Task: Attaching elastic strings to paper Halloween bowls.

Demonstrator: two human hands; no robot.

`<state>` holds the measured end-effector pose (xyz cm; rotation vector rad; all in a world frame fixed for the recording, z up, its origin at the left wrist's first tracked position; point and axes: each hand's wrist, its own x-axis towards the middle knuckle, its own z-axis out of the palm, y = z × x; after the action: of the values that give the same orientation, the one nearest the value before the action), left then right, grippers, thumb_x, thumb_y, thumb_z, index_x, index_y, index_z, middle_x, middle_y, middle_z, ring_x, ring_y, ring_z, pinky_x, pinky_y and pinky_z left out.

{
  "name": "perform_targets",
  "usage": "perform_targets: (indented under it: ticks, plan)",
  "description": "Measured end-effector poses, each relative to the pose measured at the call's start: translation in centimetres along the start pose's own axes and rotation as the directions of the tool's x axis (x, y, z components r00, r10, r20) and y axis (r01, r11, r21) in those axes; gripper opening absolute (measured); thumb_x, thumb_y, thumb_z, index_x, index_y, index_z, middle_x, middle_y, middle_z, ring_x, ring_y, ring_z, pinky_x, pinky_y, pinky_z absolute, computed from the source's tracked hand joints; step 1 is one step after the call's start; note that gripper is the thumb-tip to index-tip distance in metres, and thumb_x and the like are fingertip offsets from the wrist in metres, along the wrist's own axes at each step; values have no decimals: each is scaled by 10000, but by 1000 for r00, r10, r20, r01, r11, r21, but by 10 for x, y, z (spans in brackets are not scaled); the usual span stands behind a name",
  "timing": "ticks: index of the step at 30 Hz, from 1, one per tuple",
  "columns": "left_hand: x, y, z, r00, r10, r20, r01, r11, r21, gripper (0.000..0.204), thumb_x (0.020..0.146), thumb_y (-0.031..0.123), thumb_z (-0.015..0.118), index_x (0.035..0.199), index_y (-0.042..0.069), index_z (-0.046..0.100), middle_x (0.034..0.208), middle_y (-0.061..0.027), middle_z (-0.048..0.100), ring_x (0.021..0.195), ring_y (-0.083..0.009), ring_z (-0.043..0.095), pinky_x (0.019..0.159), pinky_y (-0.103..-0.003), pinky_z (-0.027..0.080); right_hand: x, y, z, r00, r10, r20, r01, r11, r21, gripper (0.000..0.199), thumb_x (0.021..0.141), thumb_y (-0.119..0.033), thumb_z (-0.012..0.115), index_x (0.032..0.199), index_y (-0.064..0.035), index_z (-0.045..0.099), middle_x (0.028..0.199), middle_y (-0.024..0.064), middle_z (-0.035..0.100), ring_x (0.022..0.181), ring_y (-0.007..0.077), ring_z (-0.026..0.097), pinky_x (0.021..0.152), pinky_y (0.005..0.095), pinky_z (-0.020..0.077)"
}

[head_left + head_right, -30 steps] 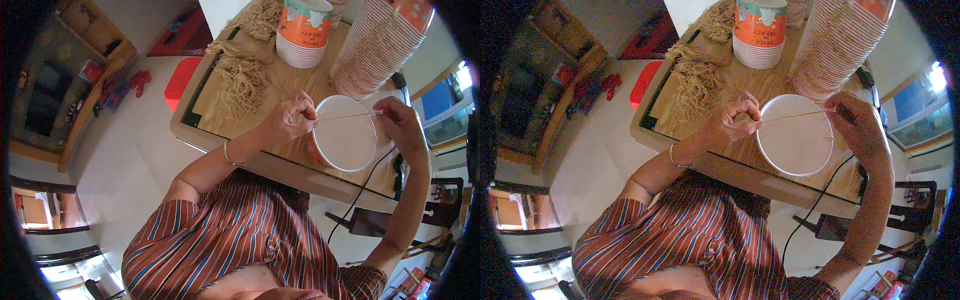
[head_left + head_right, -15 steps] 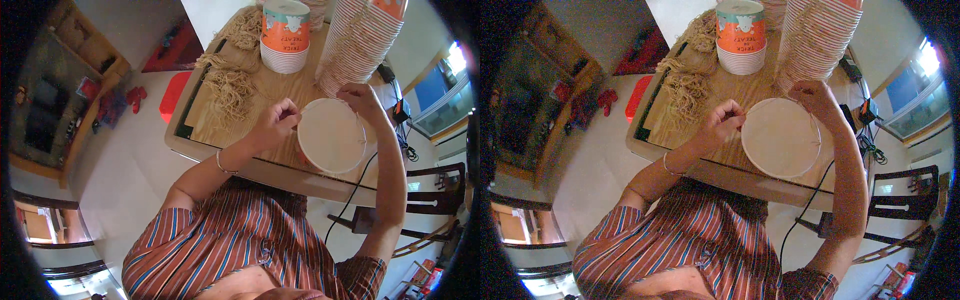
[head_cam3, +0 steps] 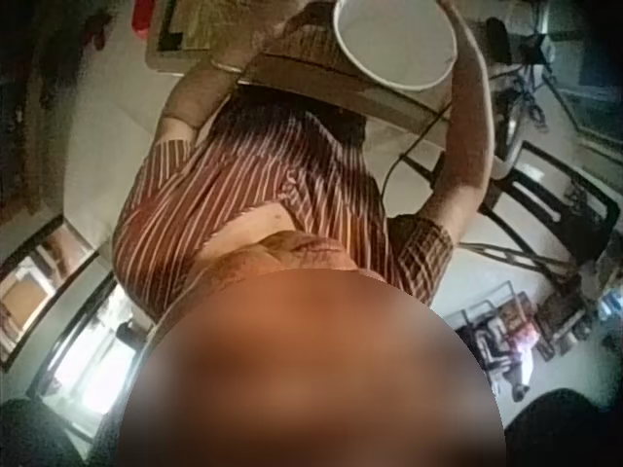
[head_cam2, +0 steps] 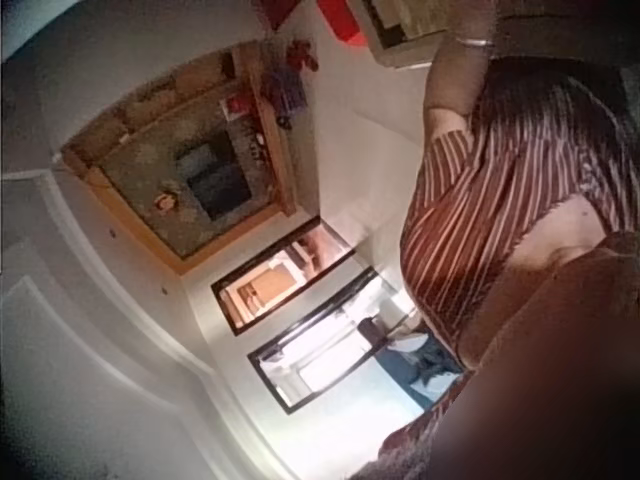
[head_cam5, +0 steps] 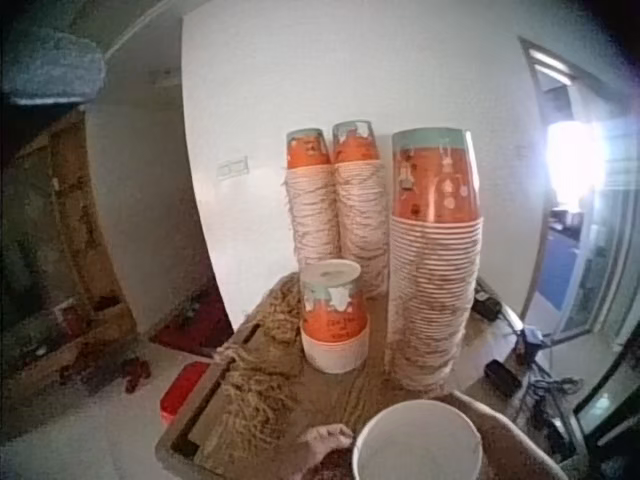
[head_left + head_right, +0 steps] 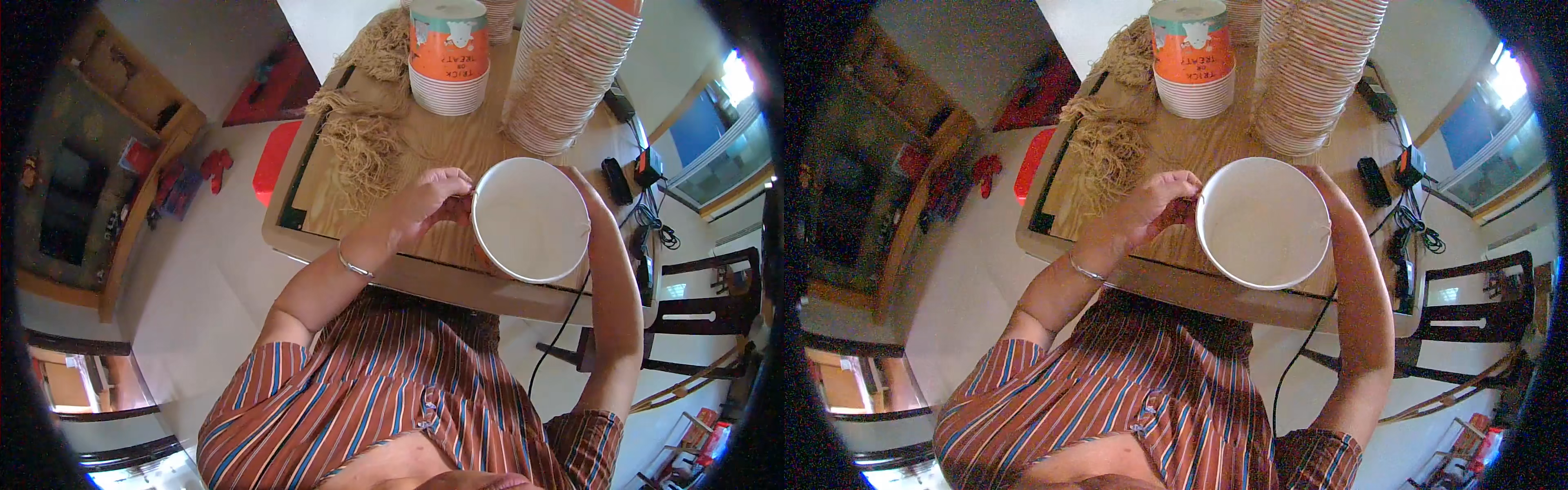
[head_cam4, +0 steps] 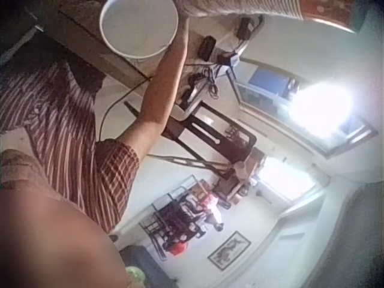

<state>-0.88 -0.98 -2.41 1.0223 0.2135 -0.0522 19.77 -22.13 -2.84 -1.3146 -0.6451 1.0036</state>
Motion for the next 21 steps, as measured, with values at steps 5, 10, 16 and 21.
perform_targets:
  ticks: [5,10,16,21]
  plan:
    - [20,-16,17,963,204,-174,-159,958,240,107,894,136,578,957,49,576,779,-6,587,674,-102,564,640,-258,499,-33,-16,-31,847,-176,-501,-57,908,-415,212,894,-251,592,931,-53,658,732,-10,592,596,82,520,526,267,435]
    - [1,-9,15,799,599,-62,-406,612,679,189,869,146,636,994,23,566,778,-16,572,675,-96,559,624,-263,493,-98,-65,41,801,-346,-489,-187,631,-753,279,818,-291,692,897,-69,544,664,23,527,561,138,505,514,311,426]
    - [-12,-2,43,857,515,-17,-268,474,839,331,860,245,673,1055,10,544,811,-34,608,703,-89,570,661,-262,492,-114,-59,65,851,-305,-427,-375,217,-901,306,797,-245,691,943,-69,488,749,143,611,725,346,626,612,430,477]
    - [-14,-4,45,877,474,-82,-217,543,811,279,854,235,676,967,7,563,755,-34,606,651,-80,547,604,-257,476,-112,-45,50,828,-403,-390,-312,246,-918,194,858,-192,616,846,-32,507,686,170,603,662,359,619,594,434,473]
